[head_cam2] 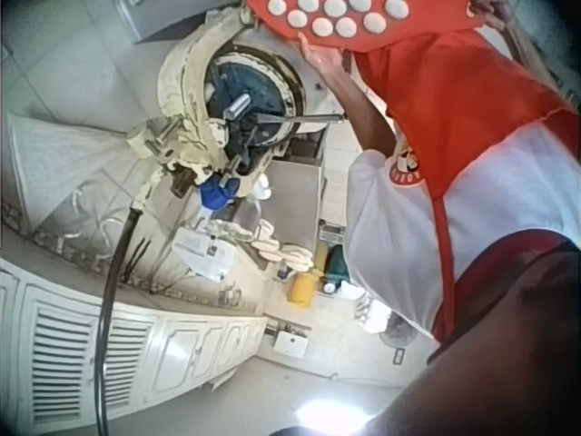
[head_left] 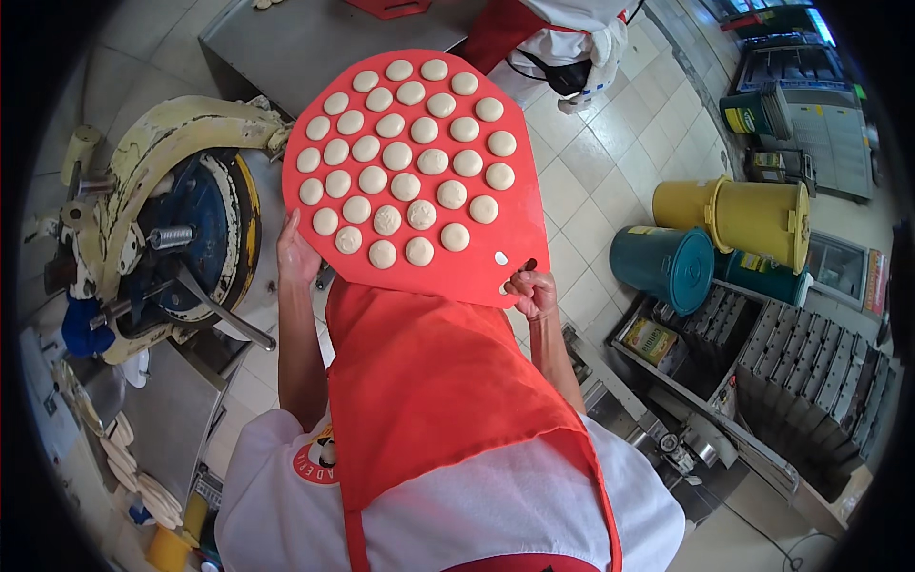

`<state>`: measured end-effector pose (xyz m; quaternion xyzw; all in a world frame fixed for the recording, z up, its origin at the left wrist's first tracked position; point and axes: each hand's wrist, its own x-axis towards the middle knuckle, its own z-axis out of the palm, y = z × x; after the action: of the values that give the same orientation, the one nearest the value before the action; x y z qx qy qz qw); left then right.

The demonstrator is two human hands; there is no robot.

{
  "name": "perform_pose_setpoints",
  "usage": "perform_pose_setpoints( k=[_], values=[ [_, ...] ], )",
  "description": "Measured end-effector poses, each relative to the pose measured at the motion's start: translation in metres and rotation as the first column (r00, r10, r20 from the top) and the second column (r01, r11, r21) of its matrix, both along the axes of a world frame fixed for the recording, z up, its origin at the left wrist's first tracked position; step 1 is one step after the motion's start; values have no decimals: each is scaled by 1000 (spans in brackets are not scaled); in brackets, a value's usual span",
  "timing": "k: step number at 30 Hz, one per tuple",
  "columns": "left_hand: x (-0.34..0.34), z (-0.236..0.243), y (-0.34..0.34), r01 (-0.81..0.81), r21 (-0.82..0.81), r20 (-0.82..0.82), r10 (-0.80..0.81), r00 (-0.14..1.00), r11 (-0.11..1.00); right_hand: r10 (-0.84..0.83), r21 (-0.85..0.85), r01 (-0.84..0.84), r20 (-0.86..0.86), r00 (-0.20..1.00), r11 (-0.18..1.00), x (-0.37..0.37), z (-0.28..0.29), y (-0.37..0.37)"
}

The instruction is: The person uses a dough divider to portion dough, cleans the machine with pliers and a cloth, and repeatedly places large dough discs onto a red tray to press and spread them with their hands.

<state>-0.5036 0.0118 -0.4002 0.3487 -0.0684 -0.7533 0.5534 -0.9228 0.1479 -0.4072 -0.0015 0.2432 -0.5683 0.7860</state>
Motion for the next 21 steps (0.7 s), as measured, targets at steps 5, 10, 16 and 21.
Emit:
perform_pose_setpoints(
  k=[5, 10, 16, 21],
  values=[
    [-4, -24, -68, 82, 52, 210, -91, 973, 995, -61, -22, 62, 43, 997, 998, 13, -29, -24],
    [-6, -37, -98, 165, 55, 323, -174, 930, 985, -129, 107, 124, 45, 991, 987, 37, -45, -54],
    [0, -47, -109, 284, 187, 982, -175, -69, 940, -201, 226, 185, 48, 979, 956, 65, -56, -68],
    [-88, 20, -125, 553, -139, 983, 45, 180, 822, -246, 324, 221, 38, 969, 920, 81, -48, -71]
  ],
)
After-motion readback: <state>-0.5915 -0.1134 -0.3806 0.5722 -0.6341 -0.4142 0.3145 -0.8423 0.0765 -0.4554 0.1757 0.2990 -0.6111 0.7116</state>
